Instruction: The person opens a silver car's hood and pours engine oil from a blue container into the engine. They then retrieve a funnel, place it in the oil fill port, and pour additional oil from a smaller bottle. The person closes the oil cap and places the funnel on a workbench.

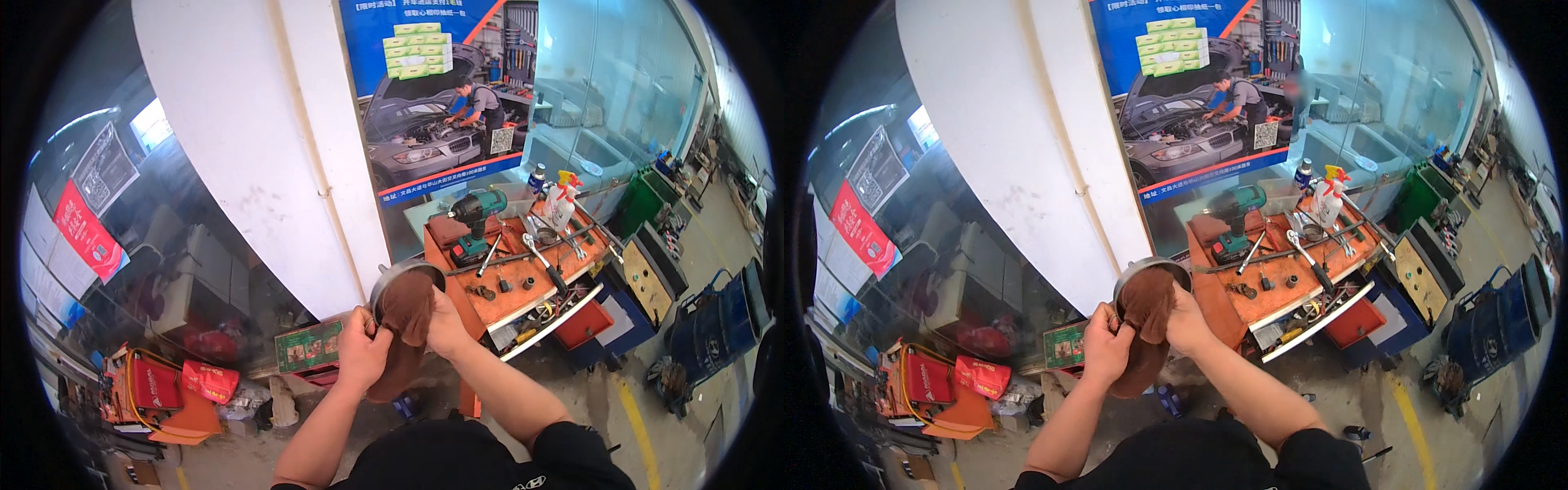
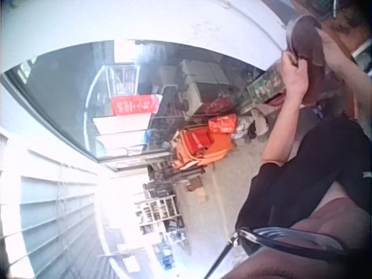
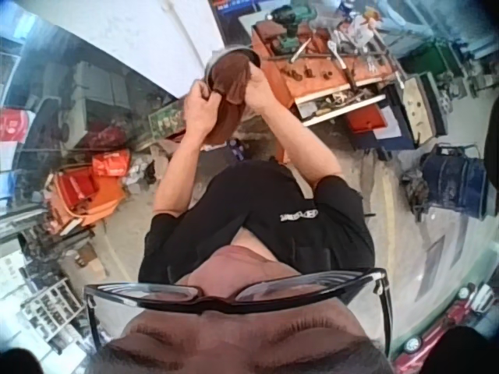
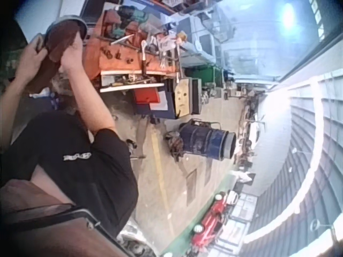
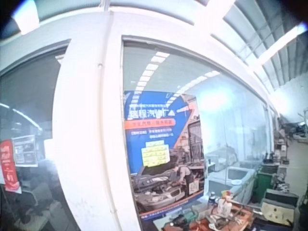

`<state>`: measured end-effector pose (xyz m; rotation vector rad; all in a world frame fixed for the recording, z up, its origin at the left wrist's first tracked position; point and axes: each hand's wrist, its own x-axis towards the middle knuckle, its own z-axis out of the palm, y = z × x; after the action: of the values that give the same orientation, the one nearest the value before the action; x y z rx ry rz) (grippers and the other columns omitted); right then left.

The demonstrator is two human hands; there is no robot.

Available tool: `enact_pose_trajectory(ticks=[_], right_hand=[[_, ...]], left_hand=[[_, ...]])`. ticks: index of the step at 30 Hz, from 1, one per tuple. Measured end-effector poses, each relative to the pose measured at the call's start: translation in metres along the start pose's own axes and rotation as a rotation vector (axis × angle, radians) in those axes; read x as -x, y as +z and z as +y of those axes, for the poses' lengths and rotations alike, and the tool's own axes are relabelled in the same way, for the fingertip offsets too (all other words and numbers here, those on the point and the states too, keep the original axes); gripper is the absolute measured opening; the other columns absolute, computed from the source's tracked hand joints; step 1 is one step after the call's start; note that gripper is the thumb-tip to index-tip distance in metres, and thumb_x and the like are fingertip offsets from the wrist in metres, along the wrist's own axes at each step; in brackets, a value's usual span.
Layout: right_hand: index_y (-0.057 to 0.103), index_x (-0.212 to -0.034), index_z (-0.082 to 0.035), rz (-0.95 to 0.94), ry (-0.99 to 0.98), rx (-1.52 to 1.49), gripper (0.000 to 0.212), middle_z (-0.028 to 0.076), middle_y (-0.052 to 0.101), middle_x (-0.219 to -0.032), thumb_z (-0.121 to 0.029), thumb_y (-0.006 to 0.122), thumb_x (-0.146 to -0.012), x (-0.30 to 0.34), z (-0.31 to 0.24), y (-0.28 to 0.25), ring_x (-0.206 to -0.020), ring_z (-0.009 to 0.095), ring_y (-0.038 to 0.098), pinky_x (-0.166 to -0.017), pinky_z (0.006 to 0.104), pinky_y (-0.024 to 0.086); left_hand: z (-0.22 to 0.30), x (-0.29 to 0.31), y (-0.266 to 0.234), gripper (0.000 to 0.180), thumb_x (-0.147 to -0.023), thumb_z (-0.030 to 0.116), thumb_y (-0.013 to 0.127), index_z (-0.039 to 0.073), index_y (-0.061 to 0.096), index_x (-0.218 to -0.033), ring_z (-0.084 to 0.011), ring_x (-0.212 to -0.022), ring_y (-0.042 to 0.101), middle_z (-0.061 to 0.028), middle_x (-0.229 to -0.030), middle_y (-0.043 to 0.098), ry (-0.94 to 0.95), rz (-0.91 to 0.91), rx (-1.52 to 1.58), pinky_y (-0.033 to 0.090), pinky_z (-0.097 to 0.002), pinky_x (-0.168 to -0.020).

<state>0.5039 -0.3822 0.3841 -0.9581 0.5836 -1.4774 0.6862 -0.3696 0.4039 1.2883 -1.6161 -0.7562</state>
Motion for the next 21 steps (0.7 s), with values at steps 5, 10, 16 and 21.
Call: enact_pose_trajectory(ticks=[5,10,16,21], right_hand=[[0.063,-0.134,0.003,0.156,-0.456,1.389,0.049,0.023,0.062,-0.137,-0.001,0.074,-0.086,0.006,-0.005,0.023,-0.13,0.047,0.059,-0.105,0.0541,0.054],[0.071,-0.117,-0.001,-0.32,-0.375,1.421,0.036,0.016,0.067,-0.12,0.0,0.068,-0.081,-0.002,-0.032,0.007,-0.118,0.044,0.065,-0.095,0.0535,0.058],[0.074,-0.11,0.0,-0.343,-0.419,1.052,0.031,0.015,0.075,-0.111,-0.008,0.07,-0.081,0.012,-0.05,-0.032,-0.106,0.042,0.073,-0.087,0.045,0.06],[0.065,-0.144,0.005,0.051,-0.057,0.016,0.039,0.017,0.075,-0.137,-0.019,0.058,-0.114,0.039,-0.053,-0.087,-0.127,0.028,0.074,-0.111,0.0454,0.061]], left_hand=[[0.009,0.011,0.003,0.029,-0.092,0.011,0.077,0.004,0.05,-0.089,-0.0243,-0.068,0.051,-0.0089,-0.074,0.051,0.022,0.091,-0.052,0.051,-0.0402,-0.069],[-0.003,0.002,-0.019,0.028,-0.091,0.009,0.076,0.006,0.048,-0.088,-0.0137,-0.07,0.05,-0.0035,-0.074,0.048,-0.006,0.01,0.013,0.05,-0.0349,-0.067],[-0.023,-0.007,-0.015,0.024,-0.096,-0.001,0.068,0.009,0.046,-0.09,-0.0094,-0.078,0.055,0.0032,-0.088,0.049,-0.354,0.061,0.457,0.055,-0.029,-0.069],[-0.026,-0.01,-0.041,0.02,-0.101,-0.005,0.06,0.007,0.044,-0.099,-0.0146,-0.083,0.071,-0.0029,-0.096,0.053,-0.407,0.122,0.663,0.074,-0.0391,-0.074]])
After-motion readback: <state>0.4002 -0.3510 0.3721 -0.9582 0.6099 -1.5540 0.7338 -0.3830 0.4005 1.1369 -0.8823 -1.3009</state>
